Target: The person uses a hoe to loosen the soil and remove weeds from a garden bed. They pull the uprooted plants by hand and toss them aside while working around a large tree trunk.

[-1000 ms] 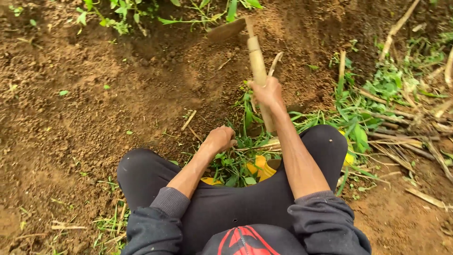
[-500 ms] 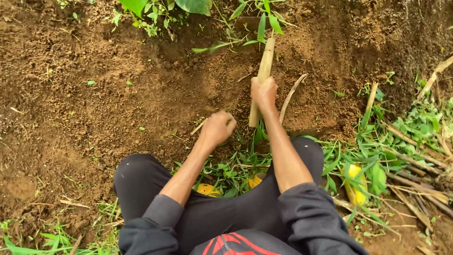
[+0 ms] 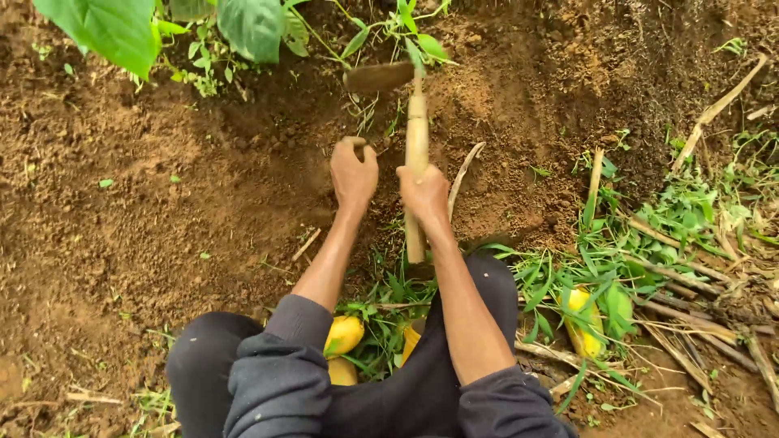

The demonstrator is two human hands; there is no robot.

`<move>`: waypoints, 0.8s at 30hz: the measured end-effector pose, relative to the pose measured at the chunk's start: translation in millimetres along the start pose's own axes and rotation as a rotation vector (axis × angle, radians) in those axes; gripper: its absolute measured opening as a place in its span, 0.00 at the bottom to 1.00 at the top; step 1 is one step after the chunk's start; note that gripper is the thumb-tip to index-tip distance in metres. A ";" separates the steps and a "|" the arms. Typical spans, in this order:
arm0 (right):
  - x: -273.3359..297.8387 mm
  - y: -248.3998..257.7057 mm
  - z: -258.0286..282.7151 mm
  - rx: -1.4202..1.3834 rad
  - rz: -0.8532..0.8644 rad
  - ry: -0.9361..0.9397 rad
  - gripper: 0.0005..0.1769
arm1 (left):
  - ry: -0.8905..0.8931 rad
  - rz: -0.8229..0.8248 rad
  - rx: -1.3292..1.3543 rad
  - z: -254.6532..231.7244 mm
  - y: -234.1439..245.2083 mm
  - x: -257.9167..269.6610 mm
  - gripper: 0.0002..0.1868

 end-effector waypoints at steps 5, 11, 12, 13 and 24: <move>5.1 51.9 3.5 -0.225 -0.311 0.093 0.23 | 0.179 0.175 -0.013 27.9 -51.4 -28.3 0.12; 13.2 76.2 -4.6 -0.091 -0.290 0.074 0.21 | 0.126 0.407 0.122 0.7 -100.7 -26.2 0.11; 10.2 80.3 -2.3 -0.090 -0.299 0.080 0.21 | 0.116 0.409 0.125 -18.4 -90.0 -19.1 0.11; 7.2 84.4 -0.1 -0.088 -0.310 0.087 0.19 | 0.123 0.420 0.219 -34.9 -80.8 -11.3 0.12; -98.4 13.9 18.3 0.073 -0.426 0.047 0.35 | -0.113 0.128 0.213 -65.8 23.3 -38.3 0.15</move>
Point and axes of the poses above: each hand's wrist, its own x-axis away from the middle knuckle, its own y-axis out of the back of the hand, z = x × y, the point moved 10 cm from there along -x, towards the middle knuckle, and after that the axes turned 14 degrees about z, right-handed, at the moved point
